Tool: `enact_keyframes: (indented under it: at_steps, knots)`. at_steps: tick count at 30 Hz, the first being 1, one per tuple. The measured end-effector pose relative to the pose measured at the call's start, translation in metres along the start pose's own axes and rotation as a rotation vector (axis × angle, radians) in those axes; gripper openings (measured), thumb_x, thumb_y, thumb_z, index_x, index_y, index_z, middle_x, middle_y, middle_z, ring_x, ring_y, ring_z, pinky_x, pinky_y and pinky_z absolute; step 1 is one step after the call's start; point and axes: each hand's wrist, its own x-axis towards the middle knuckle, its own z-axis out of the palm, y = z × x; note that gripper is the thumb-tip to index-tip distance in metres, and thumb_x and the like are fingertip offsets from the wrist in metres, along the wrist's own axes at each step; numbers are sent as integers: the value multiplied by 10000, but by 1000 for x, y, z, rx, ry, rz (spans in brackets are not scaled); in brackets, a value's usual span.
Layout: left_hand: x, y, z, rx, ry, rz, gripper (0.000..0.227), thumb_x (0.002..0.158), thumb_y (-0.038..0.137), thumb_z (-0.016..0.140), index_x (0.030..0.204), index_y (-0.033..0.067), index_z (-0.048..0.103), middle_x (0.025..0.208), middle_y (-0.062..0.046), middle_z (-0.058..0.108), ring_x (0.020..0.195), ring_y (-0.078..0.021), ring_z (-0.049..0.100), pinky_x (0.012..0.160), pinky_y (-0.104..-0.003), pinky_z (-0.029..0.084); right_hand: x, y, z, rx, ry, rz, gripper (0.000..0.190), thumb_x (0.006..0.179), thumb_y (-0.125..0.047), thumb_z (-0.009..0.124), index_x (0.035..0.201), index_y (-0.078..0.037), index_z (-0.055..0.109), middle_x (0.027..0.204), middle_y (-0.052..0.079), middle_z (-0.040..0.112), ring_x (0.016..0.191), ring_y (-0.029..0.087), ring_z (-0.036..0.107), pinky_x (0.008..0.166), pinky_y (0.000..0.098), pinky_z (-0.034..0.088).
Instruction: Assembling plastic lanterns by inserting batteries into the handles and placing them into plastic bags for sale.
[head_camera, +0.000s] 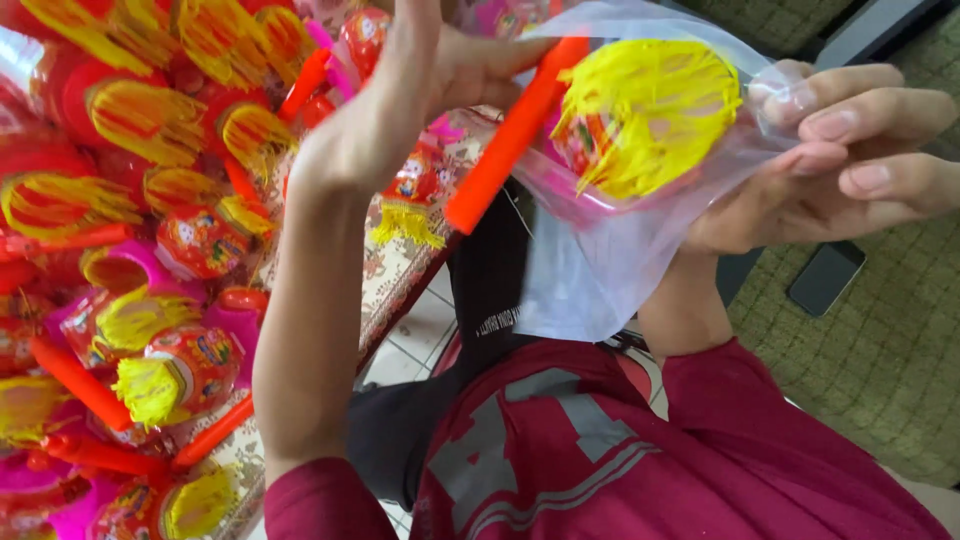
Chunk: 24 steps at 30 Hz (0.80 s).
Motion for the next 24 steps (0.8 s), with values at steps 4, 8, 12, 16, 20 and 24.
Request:
enact_keyframes:
  at_steps: [4, 8, 12, 16, 20, 24]
  knots:
    - [-10, 11, 7, 427, -27, 36, 946, 841, 603, 430, 1562, 10, 274, 1364, -177, 686, 1200, -202, 657, 979, -387, 512, -3, 6, 3, 512, 200, 760, 715, 707, -451, 658, 1278, -109, 397, 1200, 86, 487, 1071, 245, 445, 942, 373, 352]
    - [-22, 26, 14, 571, 55, 130, 1116, 732, 749, 639, 1561, 137, 209, 1334, -116, 738, 1117, -178, 768, 1011, -359, 496, 38, -86, 11, 432, -34, 685, 261, 1102, -452, 432, 1086, -214, 537, 1064, -14, 540, 1016, 170, 565, 1022, 456, 499]
    - [-24, 44, 31, 724, 262, 261, 524, 775, 8, 409, 1298, 11, 452, 526, -39, 396, 462, -174, 241, 532, -330, 267, 98, -90, 46, 374, -95, -55, 250, 926, 94, 625, 1079, -73, 520, 973, 94, 555, 864, 220, 540, 705, 298, 531]
    - [-12, 6, 25, 359, 627, 278, 420, 1047, 425, 274, 920, 76, 471, 672, -11, 388, 561, -118, 299, 534, -314, 237, 94, -101, 41, 263, -113, -36, 99, 954, -59, 705, 958, -45, 607, 947, 83, 543, 821, 160, 549, 677, 307, 558]
    - [-19, 22, 28, 268, 799, 289, 1070, 747, 941, 78, 1009, 41, 594, 566, -21, 359, 477, -85, 314, 494, -243, 203, 108, -118, 69, 153, -69, -33, 278, 944, -8, 712, 964, -103, 452, 890, 83, 510, 697, 201, 534, 636, 286, 573]
    - [-28, 25, 31, 496, 781, 445, 990, 973, 863, 190, 926, -44, 585, 752, -92, 482, 608, -138, 318, 580, -302, 213, 105, -118, 77, 152, -86, -160, 222, 966, 14, 688, 1021, -73, 492, 940, 85, 535, 740, 210, 574, 660, 245, 573]
